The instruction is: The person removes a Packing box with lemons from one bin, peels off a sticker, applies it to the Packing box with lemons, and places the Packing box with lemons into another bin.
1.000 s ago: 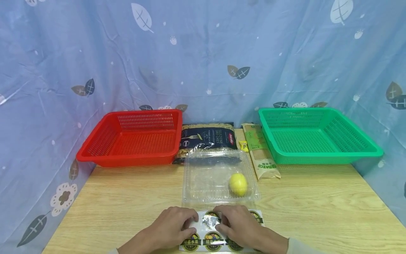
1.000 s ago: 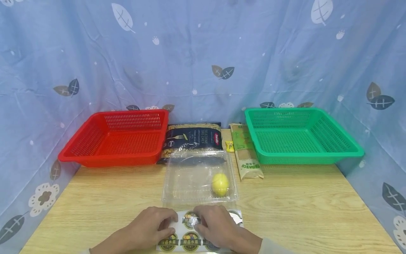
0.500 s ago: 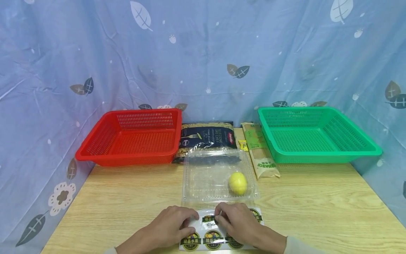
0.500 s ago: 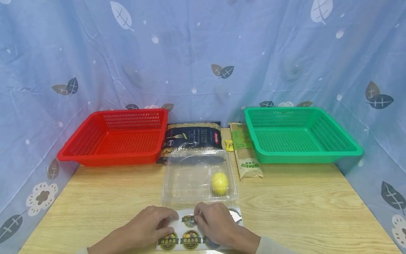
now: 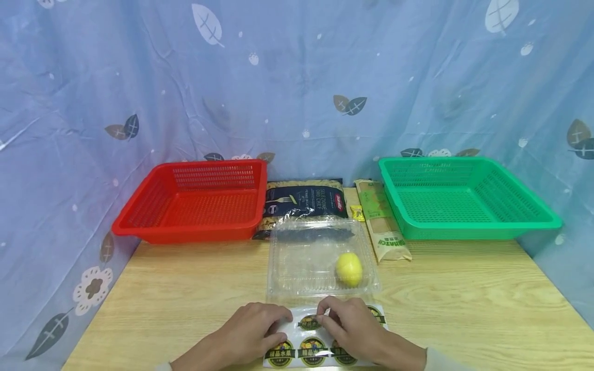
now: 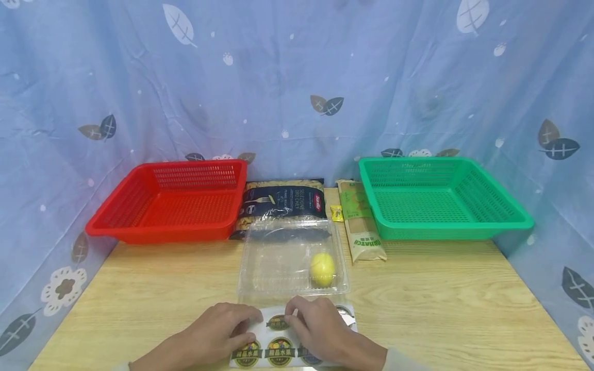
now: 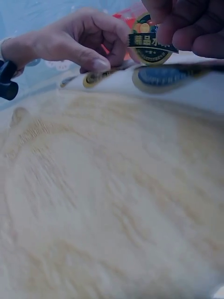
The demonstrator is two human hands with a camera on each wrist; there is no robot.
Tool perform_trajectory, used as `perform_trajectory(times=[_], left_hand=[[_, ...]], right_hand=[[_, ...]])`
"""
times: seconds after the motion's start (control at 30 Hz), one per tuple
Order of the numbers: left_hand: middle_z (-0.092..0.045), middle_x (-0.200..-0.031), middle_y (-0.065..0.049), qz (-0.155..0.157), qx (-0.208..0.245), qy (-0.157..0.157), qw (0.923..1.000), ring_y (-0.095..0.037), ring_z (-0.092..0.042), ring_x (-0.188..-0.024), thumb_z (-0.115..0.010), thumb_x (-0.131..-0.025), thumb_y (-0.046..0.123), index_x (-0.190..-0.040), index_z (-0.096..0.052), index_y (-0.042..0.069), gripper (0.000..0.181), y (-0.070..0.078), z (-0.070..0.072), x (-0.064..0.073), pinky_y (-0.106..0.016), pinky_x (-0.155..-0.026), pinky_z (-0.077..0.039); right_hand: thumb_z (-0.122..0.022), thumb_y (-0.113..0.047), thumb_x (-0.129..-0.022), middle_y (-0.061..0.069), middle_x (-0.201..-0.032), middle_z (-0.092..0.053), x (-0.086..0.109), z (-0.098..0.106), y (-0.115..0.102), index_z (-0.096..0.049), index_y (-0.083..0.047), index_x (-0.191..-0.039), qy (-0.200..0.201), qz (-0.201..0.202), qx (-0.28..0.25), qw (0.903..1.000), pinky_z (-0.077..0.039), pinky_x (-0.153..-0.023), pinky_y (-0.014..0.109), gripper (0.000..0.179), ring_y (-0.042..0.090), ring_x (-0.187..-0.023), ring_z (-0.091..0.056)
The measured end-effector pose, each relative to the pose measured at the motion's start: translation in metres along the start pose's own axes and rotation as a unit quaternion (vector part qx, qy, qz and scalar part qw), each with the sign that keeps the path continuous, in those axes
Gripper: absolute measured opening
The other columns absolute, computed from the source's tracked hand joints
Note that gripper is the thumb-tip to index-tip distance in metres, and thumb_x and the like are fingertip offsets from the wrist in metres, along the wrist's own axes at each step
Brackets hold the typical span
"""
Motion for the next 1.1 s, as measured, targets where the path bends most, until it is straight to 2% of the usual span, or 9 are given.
perform_trajectory(times=[0.1,0.23,0.33,0.43,0.57,0.67,0.8,0.93,1.1], left_hand=[[-0.049,-0.074,0.019,0.004,-0.014,-0.010,0.9998,0.001,-0.042,-0.063,-0.074,-0.093,0.025,-0.117,-0.070,0.019,0.025,0.001,0.001,0.000,-0.020,-0.059,-0.038],[-0.064,-0.091,0.019,-0.009,-0.036,-0.015,0.9992,0.003,-0.052,-0.073,-0.072,-0.094,0.023,-0.116,-0.071,0.019,0.022,0.002,0.001,-0.001,-0.020,-0.065,-0.046],[-0.063,-0.089,0.019,-0.032,-0.062,-0.013,0.9975,0.004,-0.051,-0.070,-0.070,-0.095,0.022,-0.109,-0.070,0.021,0.014,0.004,0.001,-0.001,-0.019,-0.061,-0.045],[-0.050,-0.076,0.021,-0.053,-0.097,-0.009,0.9938,0.003,-0.042,-0.060,-0.068,-0.096,0.022,-0.099,-0.066,0.023,0.004,0.007,0.002,-0.001,-0.017,-0.052,-0.036],[-0.043,-0.070,0.021,-0.067,-0.130,0.007,0.9893,0.003,-0.037,-0.056,-0.068,-0.095,0.020,-0.085,-0.060,0.026,0.014,0.011,0.005,-0.002,-0.017,-0.048,-0.030],[-0.043,-0.069,0.022,-0.071,-0.135,0.023,0.9880,0.003,-0.038,-0.057,-0.069,-0.093,0.018,-0.080,-0.058,0.026,0.019,0.014,0.009,-0.001,-0.016,-0.048,-0.030],[-0.047,-0.068,0.020,-0.079,-0.158,0.041,0.9834,0.004,-0.041,-0.057,-0.070,-0.092,0.018,-0.079,-0.060,0.025,0.017,0.018,0.019,0.001,-0.017,-0.048,-0.031],[-0.050,-0.066,0.018,-0.101,-0.194,0.057,0.9740,0.002,-0.042,-0.056,-0.073,-0.089,0.019,-0.079,-0.062,0.023,0.015,0.025,0.031,0.000,-0.018,-0.047,-0.031],[-0.056,-0.068,0.016,-0.135,-0.197,0.089,0.9669,0.003,-0.045,-0.055,-0.074,-0.088,0.021,-0.082,-0.065,0.021,0.011,0.032,0.046,-0.006,-0.017,-0.047,-0.032]], right_hand=[[-0.062,-0.010,-0.101,-0.011,-0.051,-0.055,-0.002,0.005,-0.004,-0.063,-0.015,-0.094,-0.002,0.011,-0.023,0.9997,-0.035,-0.039,0.008,0.008,-0.019,-0.047,-0.042],[-0.062,-0.008,-0.100,-0.014,-0.052,-0.052,-0.003,0.012,-0.010,-0.062,-0.015,-0.094,-0.001,0.030,-0.021,0.9993,-0.033,-0.040,0.007,0.009,-0.020,-0.049,-0.038],[-0.063,-0.007,-0.099,-0.015,-0.051,-0.047,-0.005,0.016,-0.014,-0.062,-0.017,-0.094,0.008,0.043,-0.012,0.9990,-0.032,-0.041,0.007,0.011,-0.021,-0.051,-0.032],[-0.064,-0.006,-0.097,-0.015,-0.051,-0.043,-0.008,0.021,-0.018,-0.062,-0.017,-0.092,0.018,0.045,-0.008,0.9988,-0.031,-0.042,0.007,0.012,-0.020,-0.052,-0.028],[-0.065,-0.005,-0.095,-0.016,-0.055,-0.042,-0.013,0.030,-0.026,-0.064,-0.017,-0.089,0.031,0.031,-0.015,0.9989,-0.032,-0.042,0.009,0.014,-0.016,-0.052,-0.030],[-0.066,-0.003,-0.093,-0.017,-0.059,-0.043,-0.017,0.037,-0.032,-0.065,-0.018,-0.086,0.044,0.033,-0.015,0.9984,-0.033,-0.043,0.010,0.016,-0.012,-0.053,-0.034],[-0.066,-0.001,-0.092,-0.017,-0.062,-0.043,-0.024,0.048,-0.037,-0.064,-0.019,-0.085,0.047,0.039,-0.012,0.9981,-0.035,-0.044,0.012,0.019,-0.009,-0.055,-0.035],[-0.064,-0.002,-0.094,-0.018,-0.064,-0.044,-0.030,0.060,-0.040,-0.063,-0.019,-0.085,0.039,0.026,-0.001,0.9989,-0.036,-0.046,0.015,0.019,-0.008,-0.055,-0.035],[-0.063,-0.004,-0.096,-0.017,-0.067,-0.048,-0.037,0.073,-0.040,-0.062,-0.020,-0.088,0.042,0.036,0.037,0.9978,-0.036,-0.047,0.016,0.017,-0.006,-0.054,-0.035]])
Point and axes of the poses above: each hand's wrist, its own x-axis away from the middle knuckle, its own z-axis out of the back of the hand, y = z × x, the point moved 2 cm from there along -x, towards the middle knuckle
